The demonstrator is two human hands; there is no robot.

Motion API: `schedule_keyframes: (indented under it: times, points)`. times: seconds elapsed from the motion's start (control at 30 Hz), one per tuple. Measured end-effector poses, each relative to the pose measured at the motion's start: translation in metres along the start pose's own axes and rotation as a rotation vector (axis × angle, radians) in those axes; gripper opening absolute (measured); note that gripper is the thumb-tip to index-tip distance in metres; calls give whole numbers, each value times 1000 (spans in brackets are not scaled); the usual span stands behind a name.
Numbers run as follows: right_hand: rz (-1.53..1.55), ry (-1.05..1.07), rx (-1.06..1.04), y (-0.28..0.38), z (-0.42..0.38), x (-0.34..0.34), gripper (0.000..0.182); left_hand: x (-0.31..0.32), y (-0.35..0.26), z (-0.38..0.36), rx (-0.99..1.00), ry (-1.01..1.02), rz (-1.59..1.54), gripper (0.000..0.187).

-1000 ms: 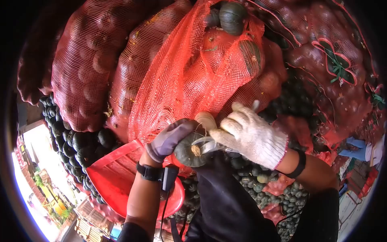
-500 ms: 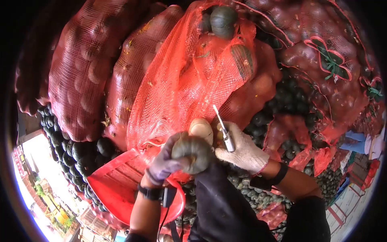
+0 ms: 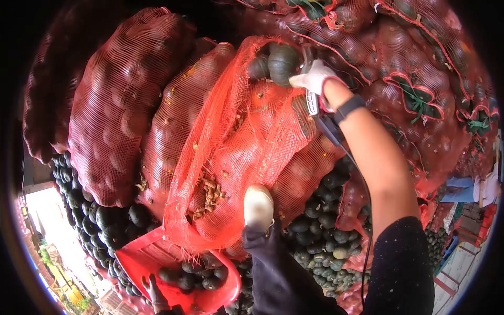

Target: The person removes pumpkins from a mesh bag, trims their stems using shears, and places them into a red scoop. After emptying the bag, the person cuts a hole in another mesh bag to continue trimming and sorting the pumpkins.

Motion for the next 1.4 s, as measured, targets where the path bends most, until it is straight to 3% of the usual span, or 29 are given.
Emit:
schedule_keyframes:
  times: [0.03, 0.1, 0.13, 0.17, 0.23, 0.3, 0.37, 0.43, 0.47, 0.5, 0.57, 0.67, 0.73, 0.8, 0.87, 0.93, 1.0, 1.07, 1.1, 1.13, 1.2, 1.23, 1.3, 1.33, 1.4]
  points:
    - [81, 121, 70, -2, 4, 18, 48, 6, -35, -8, 91, -131, 65, 68]
    - [-11, 358, -22, -31, 48, 42, 27, 55, -141, -36, 377, -157, 85, 71]
    - [193, 274, 124, -49, 43, 37, 20, 86, -189, -49, 524, -95, 96, 73]
    - [276, 281, 22, -70, 62, 34, 18, 121, -229, -60, 657, -25, 118, 74]
    - [662, 166, -128, -33, 26, 11, 22, 191, -298, -88, 1012, 102, 169, 83]
    - [795, 79, -273, -34, 17, -19, 29, 258, -355, -126, 1219, 209, 314, 94]
    - [794, 26, -287, -29, -22, -35, 48, 323, -376, -135, 1294, 96, 673, 101]
    - [851, 11, -397, -7, -68, -37, 58, 384, -351, -99, 954, 498, 854, 98]
    - [902, 34, -397, 6, -93, -35, 61, 414, -322, -63, 1021, 411, 1007, 86]
    - [944, 57, -340, 6, -118, -34, 63, 418, -313, -44, 924, 543, 740, 78]
    - [1005, 130, -291, 22, -165, -35, 67, 413, -301, -18, 693, 778, 216, 64]
    - [997, 313, -343, 60, -222, -37, 67, 285, -310, -14, 961, 517, 716, 43]
    - [949, 383, -410, 70, -240, -37, 65, 198, -275, 24, 937, 407, 362, 39]
    - [925, 305, -428, 51, -230, -43, 64, 142, -265, 38, 750, 461, -338, 47]
    - [924, 150, -398, 14, -204, -54, 62, 113, -232, 55, 198, 338, -835, 55]
    - [949, -1, -377, -22, -168, -74, 61, 98, -227, 99, 656, 130, -195, 52]
    - [993, -77, -384, -51, -124, -87, 59, 116, -265, 97, 675, 92, -134, 47]
    - [1061, -48, -395, -65, -81, -90, 58, 165, -297, 97, 419, 413, -519, 45]
    - [1093, -15, -366, -70, -60, -87, 47, 184, -308, 101, 399, 548, -568, 44]
    - [1164, 83, -321, -70, -41, -78, 37, 190, -307, 106, 374, 494, -520, 44]
    - [1330, 393, -199, -74, -16, -56, 18, 211, -309, 108, 221, 582, -614, 40]
    - [1205, 173, -204, -71, -11, -58, 18, 221, -304, 106, 91, 717, -759, 36]
    - [1045, 243, -135, -75, -11, -32, 31, 169, -336, 59, 1249, -91, 566, 40]
    - [968, 233, -90, -82, -11, -18, 36, 156, -336, 34, 1318, -163, 713, 39]
    - [930, 211, -8, -100, -26, 1, 44, 126, -310, 26, 766, 142, -69, 40]
Point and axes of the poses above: each hand's wrist, its own z-axis towards the middle knuckle, its own x-axis out of the palm, y = z × x, the point moved 10 cm from there along z, towards the middle knuckle, and after that the axes turned 15 degrees about z, right-handed, at the moved point
